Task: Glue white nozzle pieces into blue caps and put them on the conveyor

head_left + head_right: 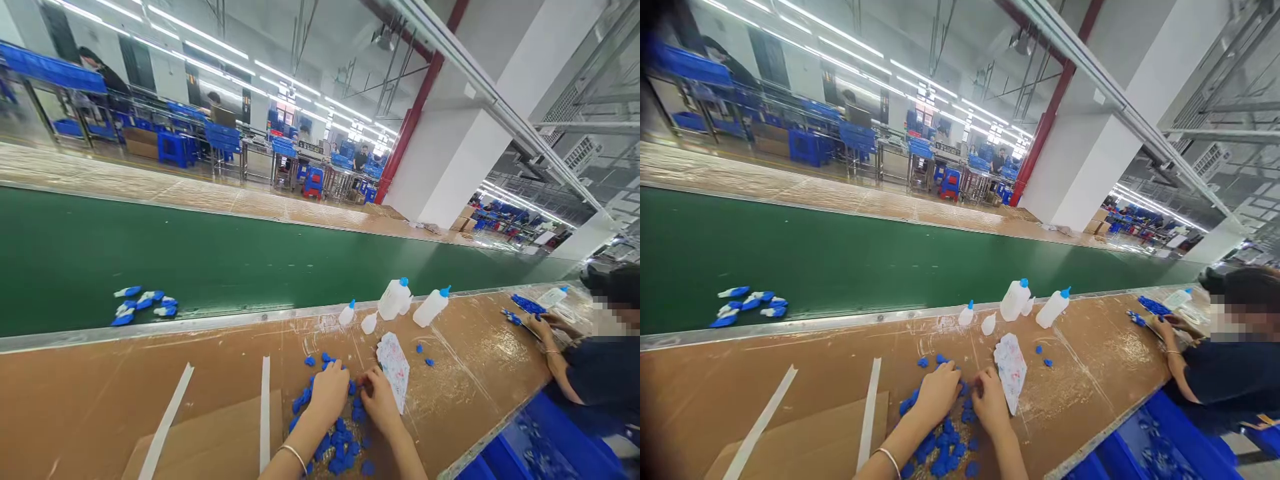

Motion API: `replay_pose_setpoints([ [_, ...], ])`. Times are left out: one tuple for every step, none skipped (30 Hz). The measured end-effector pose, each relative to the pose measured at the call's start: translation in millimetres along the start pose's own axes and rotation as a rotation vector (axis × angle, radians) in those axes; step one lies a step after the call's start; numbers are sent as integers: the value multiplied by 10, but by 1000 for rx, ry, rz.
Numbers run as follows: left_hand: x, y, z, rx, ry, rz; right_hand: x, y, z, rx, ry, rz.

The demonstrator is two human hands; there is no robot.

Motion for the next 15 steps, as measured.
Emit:
replay_pose_setpoints([
  [4,-7,0,-1,4,3,-12,5,15,-3,-2,-4],
  [8,-13,5,-3,10,6,-32,7,27,-6,-4,-11],
  [13,-19,12,-7,19,9,-62,4,34,-7,-3,-20],
  [16,-24,22,-10,29,12,-99,-4,37,-5,1,-32],
  [17,-28,32,-13,40,14,-138,-19,38,-2,8,-44],
  [13,-32,42,-15,53,14,-174,-42,40,2,16,-54],
  [1,-32,50,-16,66,10,-200,-71,49,3,24,-57],
  [-18,-29,56,-16,81,4,-215,-105,69,0,32,-53],
  [-46,-20,63,-16,97,-6,-216,-145,102,-8,40,-42],
  [-83,-4,71,-16,116,-18,-206,-186,146,-22,48,-26],
  [-128,22,85,-17,138,-34,-186,-228,201,-40,58,-5],
  [-179,59,106,-21,161,-54,-158,-268,260,-59,69,19],
  [-230,108,135,-26,185,-76,-124,-305,319,-79,81,45],
  [-278,170,173,-32,209,-99,-88,-339,373,-98,94,73],
  [-316,244,212,-34,231,-123,-51,-367,418,-113,106,102],
])
Point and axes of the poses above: each hand's wrist, its own y-axis away from the middle knuckle, its own x-axis out of the palm, z = x × y, the point moved 10 cm from there along -y, towards the middle knuckle, and after that the axes turned 11 degrees about -x, right-handed, at the moved point
